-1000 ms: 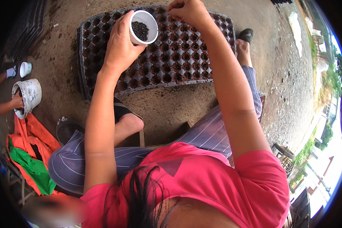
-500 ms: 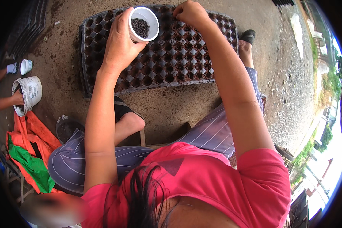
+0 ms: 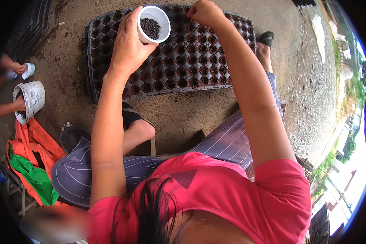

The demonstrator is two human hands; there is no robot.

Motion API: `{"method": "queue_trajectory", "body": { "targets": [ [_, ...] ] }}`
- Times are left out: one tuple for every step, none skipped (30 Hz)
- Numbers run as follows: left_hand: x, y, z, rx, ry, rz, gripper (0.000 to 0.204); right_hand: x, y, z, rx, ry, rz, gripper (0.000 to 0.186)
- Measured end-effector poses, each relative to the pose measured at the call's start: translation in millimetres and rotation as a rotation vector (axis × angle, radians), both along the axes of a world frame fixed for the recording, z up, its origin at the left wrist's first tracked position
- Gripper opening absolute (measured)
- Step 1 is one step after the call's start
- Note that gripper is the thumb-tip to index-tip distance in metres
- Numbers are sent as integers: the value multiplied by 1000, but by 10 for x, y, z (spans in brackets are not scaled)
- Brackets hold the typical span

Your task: The person drops small black seeds one at a time from a white plastic cup into the individual cells of a brown plastic seedling tray.

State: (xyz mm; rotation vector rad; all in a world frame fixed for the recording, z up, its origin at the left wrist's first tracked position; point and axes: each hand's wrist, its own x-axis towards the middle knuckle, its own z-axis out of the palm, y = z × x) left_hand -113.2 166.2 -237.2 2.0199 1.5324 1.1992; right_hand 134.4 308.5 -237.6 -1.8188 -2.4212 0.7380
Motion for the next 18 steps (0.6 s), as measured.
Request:
{"method": "queue_trajectory", "body": {
  "targets": [
    [-1, 0, 7, 0, 4, 2, 103, -18, -12, 34, -1, 20, -33, 18],
    [-3, -2, 11, -1, 8, 4, 102, -40, -16, 70, -3, 40, -65, 20],
    [-9, -6, 12, -1, 9, 5, 102, -69, 5, 113, -3, 41, -64, 20],
    [-13, -8, 13, 1, 14, 6, 102, -99, 39, 162, -39, 54, -131, 20],
    [-20, -12, 14, 3, 19, 7, 102, -130, 51, 196, -75, 68, -198, 21],
    [-26, -17, 16, 3, 21, 8, 102, -158, 56, 199, -76, 69, -197, 21],
    [-14, -12, 19, 2, 15, 5, 102, -145, 94, 171, -65, 74, -201, 22],
    [-6, -8, 21, 1, 10, 3, 102, -133, 131, 143, -55, 78, -205, 23],
    [-2, -3, 22, 2, 9, 2, 102, -114, 163, 119, -54, 78, -206, 23],
    [-1, 1, 22, 5, 6, 2, 102, -91, 199, 86, -64, 73, -181, 22],
    [-2, 4, 21, 8, 3, 2, 102, -70, 232, 53, -75, 68, -156, 22],
    [-4, 7, 22, 8, 3, 3, 102, -53, 260, 15, -74, 67, -156, 22],
    [-9, 7, 22, 9, 1, 4, 102, -47, 274, -12, -51, 90, -131, 21],
    [-12, 8, 22, 10, -1, 4, 102, -38, 286, -37, -27, 112, -106, 20],
    [-12, 6, 23, 10, -1, 4, 102, -25, 302, -59, -27, 112, -106, 20],
    [-20, -2, 20, 3, 1, 10, 103, -38, 309, -67, -46, 125, -117, 19],
    [-27, -9, 18, -4, 2, 15, 103, -48, 313, -76, -65, 137, -127, 19],
    [-35, -13, 15, -5, 3, 17, 103, -62, 319, -86, -66, 138, -126, 19]
  ]
}}
